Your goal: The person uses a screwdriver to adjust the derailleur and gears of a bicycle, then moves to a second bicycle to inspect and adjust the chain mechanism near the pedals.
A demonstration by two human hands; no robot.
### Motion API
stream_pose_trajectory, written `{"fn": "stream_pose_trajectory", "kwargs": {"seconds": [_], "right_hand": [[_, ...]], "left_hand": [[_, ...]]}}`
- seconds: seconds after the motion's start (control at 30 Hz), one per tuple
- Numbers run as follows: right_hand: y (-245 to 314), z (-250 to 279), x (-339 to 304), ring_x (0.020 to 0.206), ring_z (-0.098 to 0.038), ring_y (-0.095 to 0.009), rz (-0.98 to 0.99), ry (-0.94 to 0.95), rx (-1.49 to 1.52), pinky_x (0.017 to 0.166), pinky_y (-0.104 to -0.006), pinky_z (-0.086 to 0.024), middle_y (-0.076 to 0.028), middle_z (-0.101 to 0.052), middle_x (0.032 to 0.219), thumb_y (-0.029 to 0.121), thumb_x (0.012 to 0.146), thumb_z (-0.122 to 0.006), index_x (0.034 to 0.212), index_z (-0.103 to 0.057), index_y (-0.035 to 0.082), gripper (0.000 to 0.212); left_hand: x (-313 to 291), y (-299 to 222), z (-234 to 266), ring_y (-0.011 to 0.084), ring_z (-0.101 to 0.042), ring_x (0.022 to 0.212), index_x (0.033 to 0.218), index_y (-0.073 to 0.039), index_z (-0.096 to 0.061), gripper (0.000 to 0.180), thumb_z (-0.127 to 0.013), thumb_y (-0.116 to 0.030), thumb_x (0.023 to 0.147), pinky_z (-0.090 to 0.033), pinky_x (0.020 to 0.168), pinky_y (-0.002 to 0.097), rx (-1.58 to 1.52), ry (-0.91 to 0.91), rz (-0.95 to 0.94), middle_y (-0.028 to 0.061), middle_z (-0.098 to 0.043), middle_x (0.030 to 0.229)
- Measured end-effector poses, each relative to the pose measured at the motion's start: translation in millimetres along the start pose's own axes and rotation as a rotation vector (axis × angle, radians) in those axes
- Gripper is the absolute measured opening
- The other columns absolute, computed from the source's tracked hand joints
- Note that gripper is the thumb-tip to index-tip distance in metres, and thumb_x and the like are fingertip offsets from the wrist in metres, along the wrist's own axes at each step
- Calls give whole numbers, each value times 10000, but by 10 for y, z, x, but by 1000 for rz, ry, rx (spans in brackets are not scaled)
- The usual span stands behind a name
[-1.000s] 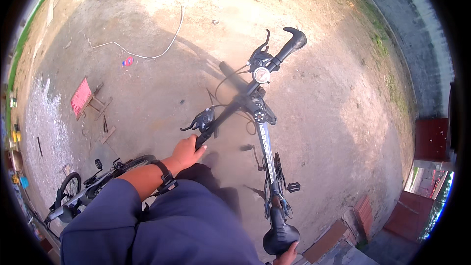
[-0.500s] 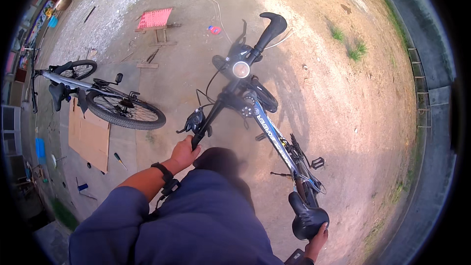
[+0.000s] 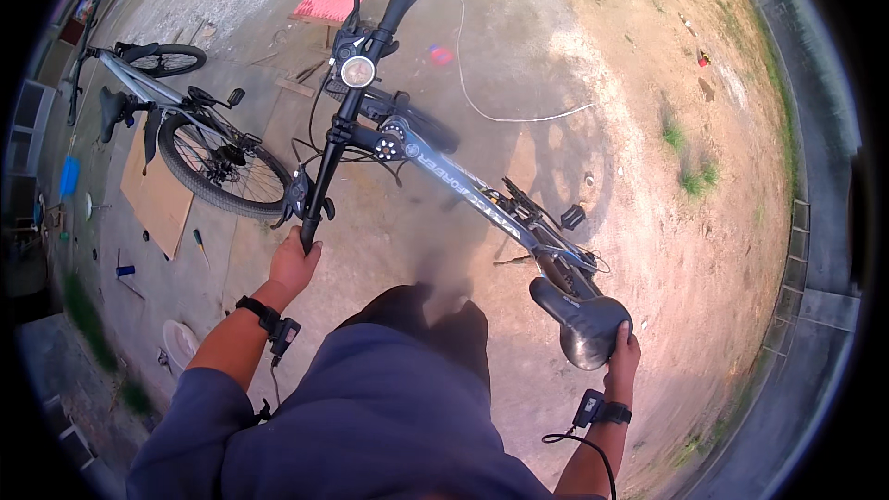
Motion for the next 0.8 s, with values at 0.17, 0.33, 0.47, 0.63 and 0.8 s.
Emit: {"fn": "stream_pose_trajectory", "kwargs": {"seconds": [0.17,0.33,0.47,0.63,0.8], "right_hand": [[671,-321,747,864,-594,-158,46,101,-52,781,-303,-483,-120,-670,959,518,964,-599,1078,-648,-87,618],[1298,-428,1489,793,-556,-141,89,204,-46,738,-292,-472,-93,-648,879,520,957,-611,1020,-654,-94,619],[1541,-227,1820,768,-546,-152,129,190,-114,719,-312,-474,-102,-639,862,546,940,-624,1005,-649,-106,656],[1656,-247,1766,843,-607,-193,197,193,-176,784,-318,-497,-149,-671,932,567,923,-635,1054,-641,-131,711],[1170,-211,1847,894,-619,-189,286,199,-174,830,-311,-499,-156,-682,1012,553,930,-634,1129,-635,-112,694]], "left_hand": [[145,-162,85,483,-621,838,1060,-2,-502,340,-658,-260,902,-486,717,514,-9,-112,42,274,-635,853],[321,-698,87,480,-623,826,1047,1,-510,333,-661,-256,901,-484,708,507,20,-195,94,279,-635,835],[299,-1011,73,458,-623,778,1009,-1,-504,310,-659,-246,900,-471,680,506,27,-206,85,267,-612,779],[-127,-825,166,452,-621,757,990,-6,-493,298,-657,-236,891,-468,668,504,82,-193,155,257,-603,758],[-796,-381,-255,460,-614,745,989,-11,-498,274,-654,-212,889,-465,654,496,106,-220,181,252,-599,748]]}}
Point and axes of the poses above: each hand's wrist, its own x-axis towards the middle knuckle, its own z-axis out of the back of the hand, y = z × x, the point moved 7 cm from there along x, towards the middle knuckle
